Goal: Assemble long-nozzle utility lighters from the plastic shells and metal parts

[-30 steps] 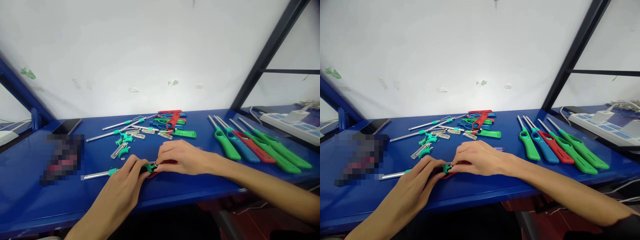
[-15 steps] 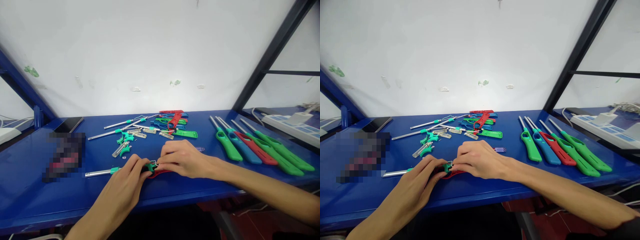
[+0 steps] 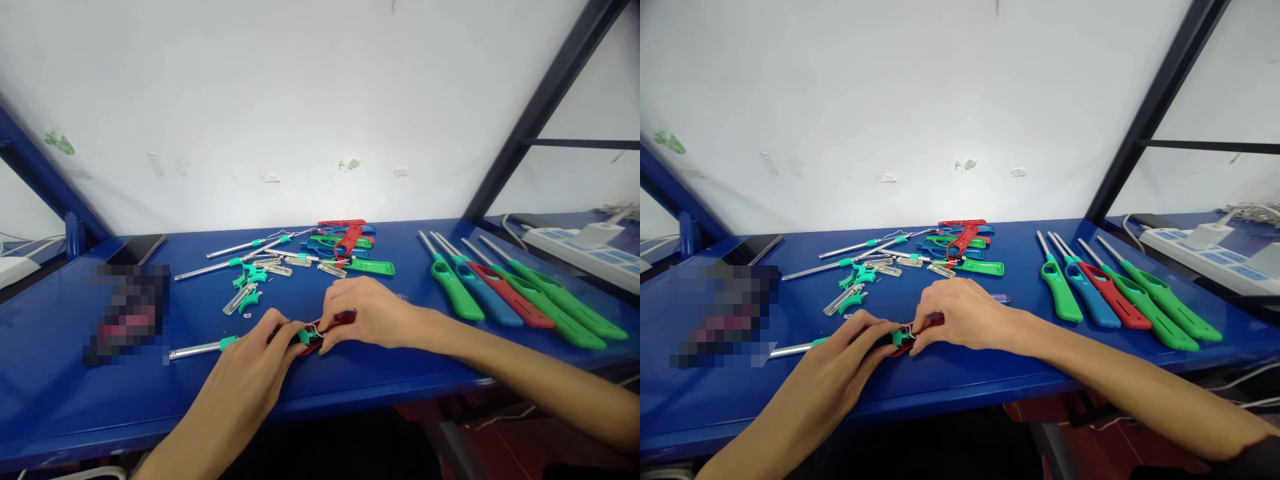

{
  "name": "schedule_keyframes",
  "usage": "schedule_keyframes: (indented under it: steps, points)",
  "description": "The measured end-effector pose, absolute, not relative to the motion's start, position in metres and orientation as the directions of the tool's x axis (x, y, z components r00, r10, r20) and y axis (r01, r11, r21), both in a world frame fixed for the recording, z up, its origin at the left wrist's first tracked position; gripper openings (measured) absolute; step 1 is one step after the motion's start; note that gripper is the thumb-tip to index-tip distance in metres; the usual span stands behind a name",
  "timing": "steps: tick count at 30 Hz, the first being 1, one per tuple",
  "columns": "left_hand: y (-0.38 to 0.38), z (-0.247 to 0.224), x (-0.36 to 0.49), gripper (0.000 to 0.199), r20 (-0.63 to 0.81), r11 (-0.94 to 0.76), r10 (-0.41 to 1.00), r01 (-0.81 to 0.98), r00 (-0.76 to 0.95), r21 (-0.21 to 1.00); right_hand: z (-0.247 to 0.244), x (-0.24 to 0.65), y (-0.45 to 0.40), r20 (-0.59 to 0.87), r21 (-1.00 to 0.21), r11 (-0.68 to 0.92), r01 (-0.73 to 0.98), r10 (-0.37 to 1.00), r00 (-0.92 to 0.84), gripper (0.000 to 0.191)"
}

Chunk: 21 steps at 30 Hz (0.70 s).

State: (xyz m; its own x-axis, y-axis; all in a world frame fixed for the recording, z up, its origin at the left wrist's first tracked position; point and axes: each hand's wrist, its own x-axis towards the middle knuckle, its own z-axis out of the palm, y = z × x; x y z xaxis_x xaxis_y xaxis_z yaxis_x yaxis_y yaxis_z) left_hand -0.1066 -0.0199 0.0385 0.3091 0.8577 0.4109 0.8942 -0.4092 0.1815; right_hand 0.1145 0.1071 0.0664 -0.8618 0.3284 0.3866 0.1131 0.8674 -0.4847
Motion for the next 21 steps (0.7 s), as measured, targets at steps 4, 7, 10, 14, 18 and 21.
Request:
schedule_keyframes:
  steps: [4, 7, 10, 14, 18, 21]
  points:
    - [-0.02, 0.041, -0.107, 0.035, 0.41, -0.408, 0.859, 0.894, 0.308, 0.183, 0.073, 0.115, 0.106, 0.284, -0.543, 0.815, 0.2, 0.403, -0.87, 0.022]
    - [-0.02, 0.042, -0.107, 0.035, 0.415, -0.41, 0.857, 0.892, 0.306, 0.189, 0.083, 0.117, 0.105, 0.202, -0.58, 0.787, 0.208, 0.386, -0.9, 0.017]
    - [-0.019, 0.042, -0.107, 0.035, 0.421, -0.41, 0.855, 0.892, 0.302, 0.193, 0.087, 0.119, 0.107, 0.147, -0.649, 0.737, 0.192, 0.369, -0.918, 0.013]
    - [-0.018, 0.043, -0.107, 0.035, 0.429, -0.412, 0.851, 0.892, 0.303, 0.186, 0.084, 0.119, 0.109, 0.103, -0.702, 0.666, 0.252, 0.446, -0.889, 0.011]
    - [-0.018, 0.043, -0.107, 0.036, 0.446, -0.415, 0.84, 0.894, 0.307, 0.166, 0.085, 0.118, 0.107, 0.05, -0.742, 0.599, 0.302, 0.498, -0.866, 0.015]
    - [-0.018, 0.041, -0.109, 0.036, 0.465, -0.422, 0.828, 0.895, 0.315, 0.146, 0.089, 0.119, 0.106, 0.052, -0.733, 0.613, 0.294, 0.482, -0.874, 0.014]
